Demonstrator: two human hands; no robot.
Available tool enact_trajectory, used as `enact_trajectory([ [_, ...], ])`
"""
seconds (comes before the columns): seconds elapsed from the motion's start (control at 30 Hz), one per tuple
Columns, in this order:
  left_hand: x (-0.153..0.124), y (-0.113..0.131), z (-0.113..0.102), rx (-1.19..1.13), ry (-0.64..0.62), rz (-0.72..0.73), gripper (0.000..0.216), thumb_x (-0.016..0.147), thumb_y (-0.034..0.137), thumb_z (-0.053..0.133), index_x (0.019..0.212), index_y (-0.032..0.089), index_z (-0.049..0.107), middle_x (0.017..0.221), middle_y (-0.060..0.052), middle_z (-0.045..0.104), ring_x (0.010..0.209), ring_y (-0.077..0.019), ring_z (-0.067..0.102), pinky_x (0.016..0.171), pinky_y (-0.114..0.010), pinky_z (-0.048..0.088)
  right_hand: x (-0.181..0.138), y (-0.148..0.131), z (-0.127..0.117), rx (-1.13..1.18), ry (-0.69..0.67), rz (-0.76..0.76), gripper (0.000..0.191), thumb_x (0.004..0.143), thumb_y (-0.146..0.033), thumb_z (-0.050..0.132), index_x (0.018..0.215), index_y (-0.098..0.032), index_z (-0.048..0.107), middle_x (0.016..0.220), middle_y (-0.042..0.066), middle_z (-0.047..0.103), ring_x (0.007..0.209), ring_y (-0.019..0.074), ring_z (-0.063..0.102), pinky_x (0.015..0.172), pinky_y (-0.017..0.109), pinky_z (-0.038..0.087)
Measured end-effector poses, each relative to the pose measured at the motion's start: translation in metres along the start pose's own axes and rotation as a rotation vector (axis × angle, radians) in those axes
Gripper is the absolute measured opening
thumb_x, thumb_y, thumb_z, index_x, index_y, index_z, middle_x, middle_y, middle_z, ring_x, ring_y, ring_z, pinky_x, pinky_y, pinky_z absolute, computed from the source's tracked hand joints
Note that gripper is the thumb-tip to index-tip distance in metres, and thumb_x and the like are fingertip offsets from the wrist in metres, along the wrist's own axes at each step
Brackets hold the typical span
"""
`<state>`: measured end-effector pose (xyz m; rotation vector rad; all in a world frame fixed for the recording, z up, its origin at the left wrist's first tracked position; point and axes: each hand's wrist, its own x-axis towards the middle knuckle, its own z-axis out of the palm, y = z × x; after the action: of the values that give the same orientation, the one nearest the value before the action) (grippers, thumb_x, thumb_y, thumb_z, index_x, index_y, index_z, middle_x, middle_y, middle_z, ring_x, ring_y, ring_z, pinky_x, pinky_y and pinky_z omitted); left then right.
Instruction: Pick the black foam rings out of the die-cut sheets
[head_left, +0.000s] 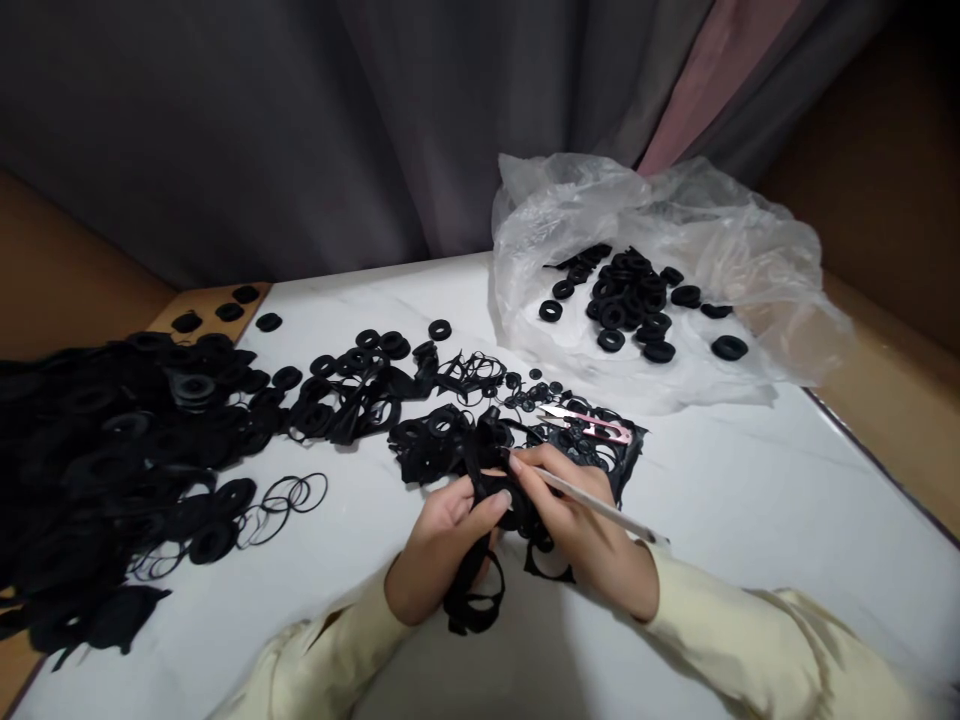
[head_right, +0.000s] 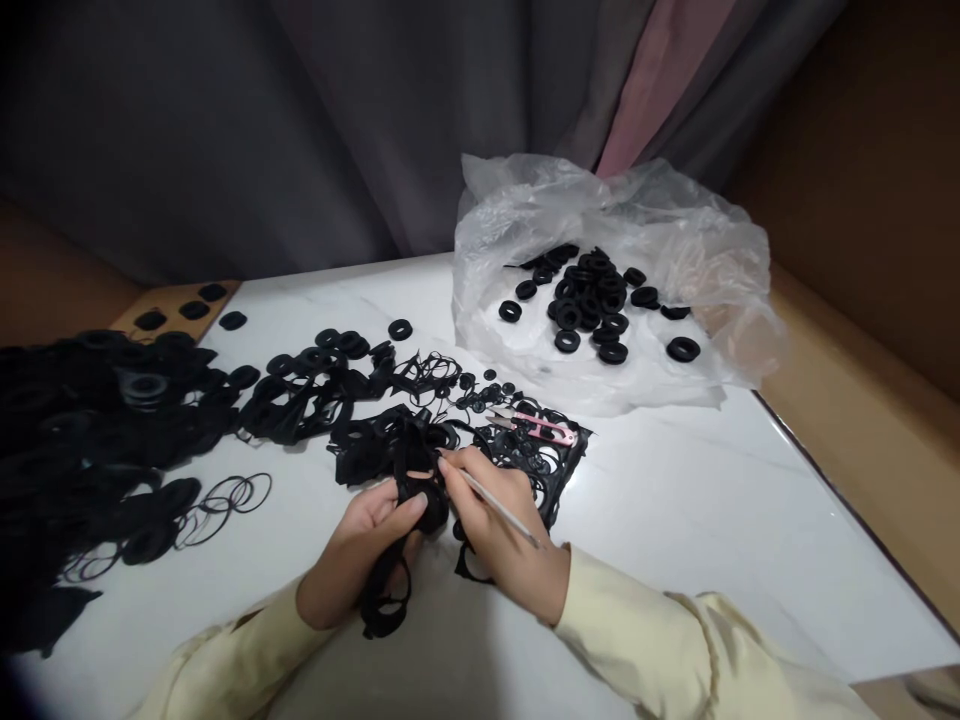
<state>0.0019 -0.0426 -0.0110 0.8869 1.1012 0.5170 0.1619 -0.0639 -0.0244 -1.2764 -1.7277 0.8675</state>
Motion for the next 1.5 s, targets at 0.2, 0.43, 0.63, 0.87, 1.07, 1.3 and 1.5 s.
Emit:
enact_trajectory([
  [0.2,0.000,-0.003,-0.007,0.126,-0.124,0.003,0.050,0.066,0.059,0.068,0.082,0.012,0.060,0.049,0.005,0.044,0.035,-0.0041,0.036,0.033,-0.015,0.028,0.007,-0.005,-0.001,0.215,-0.014,0.118,0.024,0.096,-0.029,0.037,0.095,-0.022,0.060,0.085,0.001,0.063,0.070,0.0130,0.061,0.065,0.022,0.042],
  [0.43,-0.003,0.006,-0.007,0.136,-0.300,0.016,0.062,0.074,0.068,0.051,0.076,0.009,0.068,0.043,0.002,0.043,0.035,-0.0061,0.035,0.037,-0.019,0.024,0.004,0.002,0.000,0.085,-0.071,0.011,0.026,0.096,-0.028,0.033,0.108,-0.022,0.056,0.071,0.002,0.061,0.063,0.0154,0.058,0.067,0.026,0.043],
  [0.63,0.004,0.000,-0.013,0.052,-0.392,0.050,0.076,0.078,0.074,0.033,0.069,0.007,0.068,0.052,-0.007,0.056,0.047,-0.0133,0.048,0.047,-0.023,0.036,0.005,0.010,0.011,-0.109,-0.018,-0.172,0.033,0.097,-0.028,0.028,0.116,-0.020,0.054,0.087,0.007,0.067,0.070,0.0176,0.062,0.072,0.030,0.047],
  [0.87,0.007,0.007,-0.011,0.048,-0.489,0.062,0.035,0.076,0.039,0.059,0.058,0.009,0.063,0.061,-0.009,0.060,0.050,-0.0143,0.054,0.048,-0.024,0.041,0.004,0.012,0.014,-0.155,0.033,-0.180,0.032,0.098,-0.027,0.026,0.111,-0.018,0.054,0.075,0.005,0.066,0.063,0.0154,0.059,0.066,0.028,0.047],
  [1.07,0.005,0.011,-0.015,-0.105,-0.541,-0.055,0.020,0.063,0.024,0.061,0.071,0.009,0.071,0.054,0.000,0.047,0.040,-0.0110,0.049,0.036,-0.022,0.042,0.002,0.014,0.008,-0.079,0.006,-0.119,0.027,0.097,-0.026,0.031,0.106,-0.023,0.056,0.068,0.003,0.065,0.080,0.0194,0.063,0.072,0.029,0.049],
  [1.3,0.006,0.008,-0.029,-0.165,-0.738,-0.117,0.071,0.046,0.002,0.058,0.115,0.021,0.059,0.074,0.004,0.043,0.048,-0.0110,0.058,0.037,-0.018,0.043,0.002,0.024,0.011,-0.074,0.053,-0.070,0.020,0.095,-0.023,0.035,0.101,-0.019,0.054,0.081,0.007,0.066,0.078,0.0195,0.063,0.065,0.027,0.047],
  [1.5,0.008,0.006,-0.033,-0.391,-0.744,-0.046,0.083,0.045,0.007,0.051,0.127,0.018,0.045,0.081,0.000,0.041,0.051,-0.0075,0.042,0.035,-0.019,0.044,0.005,0.009,-0.003,0.077,0.061,0.052,0.020,0.095,-0.027,0.039,0.096,-0.021,0.058,0.089,0.003,0.068,0.072,0.0151,0.064,0.065,0.024,0.046],
])
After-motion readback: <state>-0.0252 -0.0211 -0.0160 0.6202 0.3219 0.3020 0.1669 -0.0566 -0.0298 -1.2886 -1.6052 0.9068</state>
